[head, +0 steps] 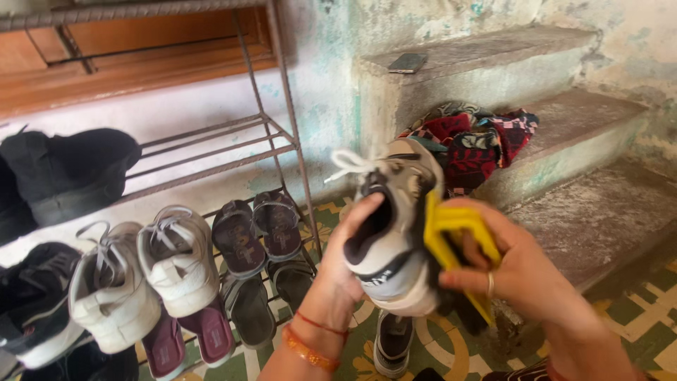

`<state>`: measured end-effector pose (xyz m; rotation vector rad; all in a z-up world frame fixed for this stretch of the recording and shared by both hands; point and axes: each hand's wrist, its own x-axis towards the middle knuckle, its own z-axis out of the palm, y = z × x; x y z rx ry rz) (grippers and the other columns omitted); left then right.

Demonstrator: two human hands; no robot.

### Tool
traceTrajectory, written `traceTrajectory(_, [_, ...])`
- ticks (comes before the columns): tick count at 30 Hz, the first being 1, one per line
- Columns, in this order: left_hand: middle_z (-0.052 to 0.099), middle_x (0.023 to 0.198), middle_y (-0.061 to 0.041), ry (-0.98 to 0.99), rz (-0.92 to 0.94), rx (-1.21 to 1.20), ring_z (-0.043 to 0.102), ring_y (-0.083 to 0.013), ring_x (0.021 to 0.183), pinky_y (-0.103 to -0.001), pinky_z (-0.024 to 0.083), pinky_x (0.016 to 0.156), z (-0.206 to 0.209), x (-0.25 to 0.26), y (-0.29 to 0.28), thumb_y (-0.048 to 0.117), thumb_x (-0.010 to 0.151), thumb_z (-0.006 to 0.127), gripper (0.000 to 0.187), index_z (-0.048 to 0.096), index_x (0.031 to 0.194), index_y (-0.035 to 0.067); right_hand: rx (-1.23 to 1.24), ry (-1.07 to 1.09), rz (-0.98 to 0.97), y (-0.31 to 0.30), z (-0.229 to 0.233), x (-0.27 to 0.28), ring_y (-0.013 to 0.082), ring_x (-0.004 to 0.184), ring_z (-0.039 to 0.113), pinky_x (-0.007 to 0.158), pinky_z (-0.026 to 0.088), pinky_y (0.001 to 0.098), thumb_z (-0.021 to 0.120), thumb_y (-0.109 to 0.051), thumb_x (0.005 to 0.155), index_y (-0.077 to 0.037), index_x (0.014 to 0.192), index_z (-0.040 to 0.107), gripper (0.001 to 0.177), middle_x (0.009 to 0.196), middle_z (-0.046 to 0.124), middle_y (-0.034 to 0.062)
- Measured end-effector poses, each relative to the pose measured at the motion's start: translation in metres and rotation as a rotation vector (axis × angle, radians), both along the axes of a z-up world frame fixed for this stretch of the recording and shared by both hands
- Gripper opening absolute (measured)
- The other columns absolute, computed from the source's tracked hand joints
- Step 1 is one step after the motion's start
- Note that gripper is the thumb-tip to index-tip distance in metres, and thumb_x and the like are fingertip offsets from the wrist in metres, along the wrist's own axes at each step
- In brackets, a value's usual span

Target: The person cleans a pair of white sneakers using a yellow brush. They scrub the exterior and interior of the shoes, then place them on a metal shoe rack. The person repeats the process with a second pair of sneakers.

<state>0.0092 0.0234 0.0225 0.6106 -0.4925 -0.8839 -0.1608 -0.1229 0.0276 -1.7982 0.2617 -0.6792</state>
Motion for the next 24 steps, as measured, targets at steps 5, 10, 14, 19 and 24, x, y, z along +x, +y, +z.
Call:
traceTrajectory(5, [0.069,0.116,-0.015,-0.094,-0.146,0.146,0.069,-0.0263,0.098,-0.038,0.059,0.083,0.009,-0.007,0.003,0.026,0.083,0.073,0.068,0.051,0.143,0.002,0.041,-0.281,-0.250,-0.025,-0.001,0.003,0.0056,0.079,0.056,0.070,0.049,0.0201,0.085,-0.008,0.072,-0.012,0.133,0.062,0.065,0.094,0.065,-0.0061])
traceTrajectory(10, [0.071,0.122,-0.016,-0.339,-0.051,0.163,0.071,-0.0261,0.105,-0.035,0.058,0.090,0.018,-0.024,0.001,0.018,0.075,0.077,0.083,0.046,0.150,0.002,-0.099,-0.172,-0.163,-0.049,-0.008,-0.014,0.0077,0.073,0.051,0.066,0.047,0.0230,0.086,0.000,0.072,-0.012,0.136,0.065,0.069,0.090,0.061,-0.0024])
traceTrajectory(14, [0.073,0.121,-0.016,-0.838,0.098,0.437,0.073,-0.0270,0.105,-0.036,0.059,0.091,0.026,-0.035,-0.002,0.015,0.063,0.085,0.098,0.043,0.151,0.009,-0.082,-0.179,-0.334,-0.058,-0.005,-0.018,0.0118,0.083,0.062,0.072,0.053,0.0285,0.087,-0.003,0.076,-0.010,0.135,0.064,0.064,0.098,0.069,0.0034])
traceTrajectory(19, [0.072,0.119,-0.014,-1.201,0.345,0.675,0.074,-0.0281,0.107,-0.038,0.057,0.090,0.019,-0.054,-0.010,0.023,0.059,0.090,0.105,0.043,0.153,0.021,-0.088,-0.185,-0.080,-0.058,0.000,-0.019,0.0144,0.097,0.075,0.085,0.062,0.0300,0.086,-0.006,0.066,-0.010,0.133,0.065,0.071,0.115,0.078,0.0026])
traceTrajectory(24, [0.067,0.121,-0.021,-1.377,0.547,0.755,0.067,-0.0405,0.107,-0.047,0.054,0.089,0.012,-0.060,-0.016,0.017,0.058,0.088,0.094,0.046,0.142,0.018,-0.195,-0.028,-0.712,-0.049,-0.005,-0.016,0.0114,0.102,0.071,0.089,0.056,0.0269,0.083,-0.003,0.076,-0.012,0.141,0.063,0.069,0.119,0.074,0.0040])
